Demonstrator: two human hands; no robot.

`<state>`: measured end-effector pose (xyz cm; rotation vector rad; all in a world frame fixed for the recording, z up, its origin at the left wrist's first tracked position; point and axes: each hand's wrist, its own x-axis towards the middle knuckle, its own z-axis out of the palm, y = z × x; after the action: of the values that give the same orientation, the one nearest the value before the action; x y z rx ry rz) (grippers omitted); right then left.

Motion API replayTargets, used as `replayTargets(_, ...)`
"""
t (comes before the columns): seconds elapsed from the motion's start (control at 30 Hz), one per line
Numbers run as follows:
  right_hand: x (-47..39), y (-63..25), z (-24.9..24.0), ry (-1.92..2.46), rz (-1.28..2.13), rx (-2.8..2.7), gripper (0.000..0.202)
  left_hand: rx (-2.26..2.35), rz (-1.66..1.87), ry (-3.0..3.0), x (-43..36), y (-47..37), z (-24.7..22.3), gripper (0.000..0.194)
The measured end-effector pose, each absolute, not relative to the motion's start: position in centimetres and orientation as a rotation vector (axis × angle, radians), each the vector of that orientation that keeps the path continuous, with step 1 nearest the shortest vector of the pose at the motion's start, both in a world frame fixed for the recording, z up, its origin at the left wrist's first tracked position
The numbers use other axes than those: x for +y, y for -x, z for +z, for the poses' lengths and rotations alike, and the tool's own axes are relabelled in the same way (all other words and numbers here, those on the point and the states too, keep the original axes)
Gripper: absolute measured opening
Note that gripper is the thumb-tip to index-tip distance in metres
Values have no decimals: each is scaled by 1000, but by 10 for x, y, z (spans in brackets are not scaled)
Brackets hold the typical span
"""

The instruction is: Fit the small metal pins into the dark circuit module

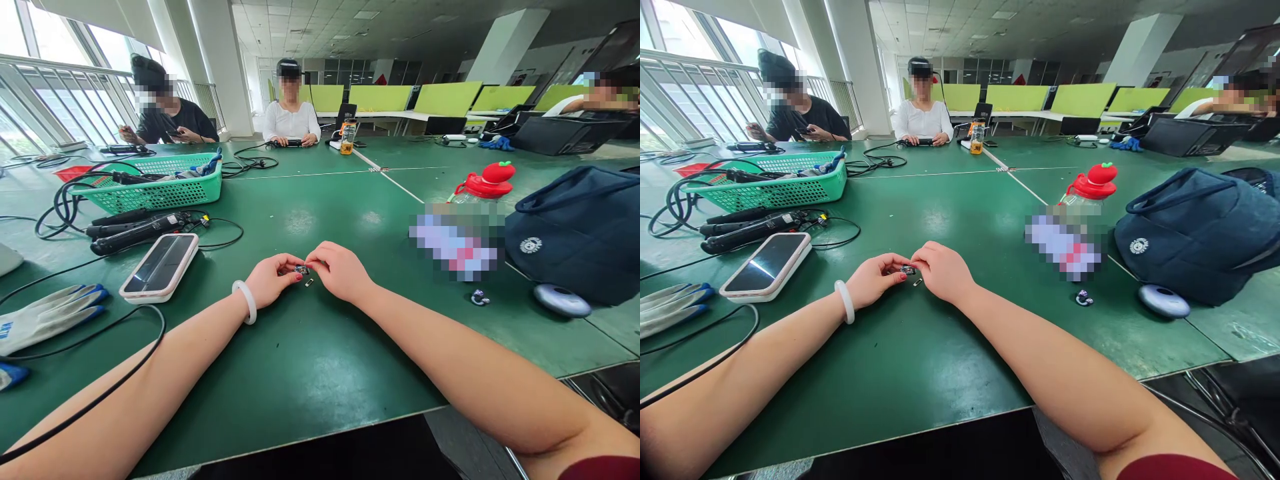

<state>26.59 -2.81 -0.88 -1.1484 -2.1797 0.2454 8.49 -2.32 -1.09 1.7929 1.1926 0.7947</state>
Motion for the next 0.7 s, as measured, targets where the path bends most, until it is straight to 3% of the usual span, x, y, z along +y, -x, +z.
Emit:
replayTargets(0.37, -21, -269, -18, 1311, 436, -2382, 5, 1195, 893, -1526, -20, -83, -9, 31)
replayTargets(0.7, -24, -270, -12, 1376, 346, -2448, 10, 1178, 814, -1640, -19, -82, -13, 30)
